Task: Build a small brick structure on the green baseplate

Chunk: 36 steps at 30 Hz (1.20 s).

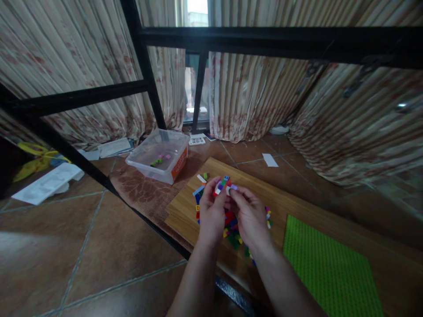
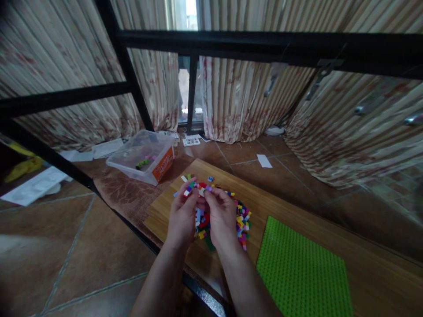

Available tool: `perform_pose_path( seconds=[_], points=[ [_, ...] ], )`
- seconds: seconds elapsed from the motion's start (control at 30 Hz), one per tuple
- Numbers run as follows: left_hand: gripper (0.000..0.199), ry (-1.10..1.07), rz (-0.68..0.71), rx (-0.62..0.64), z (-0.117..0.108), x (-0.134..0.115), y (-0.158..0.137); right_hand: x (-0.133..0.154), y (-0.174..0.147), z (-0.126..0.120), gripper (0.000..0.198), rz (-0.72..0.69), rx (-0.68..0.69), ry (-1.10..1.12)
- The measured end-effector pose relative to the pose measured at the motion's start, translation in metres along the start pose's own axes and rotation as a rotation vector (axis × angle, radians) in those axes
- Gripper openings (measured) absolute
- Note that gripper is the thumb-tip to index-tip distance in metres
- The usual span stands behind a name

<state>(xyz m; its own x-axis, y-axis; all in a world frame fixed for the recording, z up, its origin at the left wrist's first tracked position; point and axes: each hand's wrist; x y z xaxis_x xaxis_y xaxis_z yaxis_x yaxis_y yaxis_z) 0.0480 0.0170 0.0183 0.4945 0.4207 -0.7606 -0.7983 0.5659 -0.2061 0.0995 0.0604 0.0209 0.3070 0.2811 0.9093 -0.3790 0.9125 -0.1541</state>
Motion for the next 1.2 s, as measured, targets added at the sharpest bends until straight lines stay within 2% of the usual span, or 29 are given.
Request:
perform_pose_path(
  seconds=[0.07,0.23,0.37,0.43,0.6,0.73,0.83,0.93,1.03,1.2],
  points=[
    [0.034,0.076,0.018,-0.024,-0.002,0.0,0.001,0.001,-0.001,-0.003,0.023,-0.041,-0.001,-0.088],
    [0.02,0.166,0.075,0.0,0.001,-0.004,0.0,0.005,0.004,-0.01,0.022,-0.283,-0.004,-0.376],
    [0.016,0.204,0.082,0.018,0.004,-0.004,-0.003,0.0,0.005,-0.009,0.022,-0.308,-0.076,-0.363],
    [0.015,0.205,0.076,0.031,0.005,-0.003,-0.003,-0.004,0.005,-0.006,0.022,-0.252,-0.125,-0.248],
    [0.017,0.19,0.02,0.052,0.003,-0.001,-0.001,-0.007,0.003,0.0,0.026,-0.001,-0.189,0.05],
    [0.018,0.17,-0.092,0.083,0.002,-0.002,-0.002,-0.002,0.005,-0.004,0.026,0.188,-0.139,0.174],
    [0.016,0.154,-0.155,0.106,0.003,-0.004,-0.003,0.003,0.009,-0.011,0.022,0.229,-0.091,0.216],
    [0.01,0.212,-0.183,0.074,0.003,-0.008,-0.004,0.009,0.012,-0.013,0.028,0.177,-0.044,0.153],
    [0.009,0.25,-0.244,0.104,0.003,-0.013,-0.007,0.015,0.015,-0.012,0.036,0.099,0.034,0.046],
    [0.015,0.274,-0.321,0.118,0.002,-0.015,-0.01,0.018,0.023,-0.008,0.029,-0.109,0.142,-0.118]
  ],
)
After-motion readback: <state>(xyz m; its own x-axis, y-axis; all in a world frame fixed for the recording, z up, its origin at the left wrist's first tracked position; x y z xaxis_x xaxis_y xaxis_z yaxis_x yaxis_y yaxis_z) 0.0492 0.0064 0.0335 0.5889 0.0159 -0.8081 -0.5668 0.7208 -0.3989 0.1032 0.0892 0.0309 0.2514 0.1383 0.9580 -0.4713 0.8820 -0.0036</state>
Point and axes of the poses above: each hand's wrist, its own y-axis towards the middle knuckle, its own z-axis out of the palm, x = y × z, and after that the axes turned 6 degrees about -x, right-handed
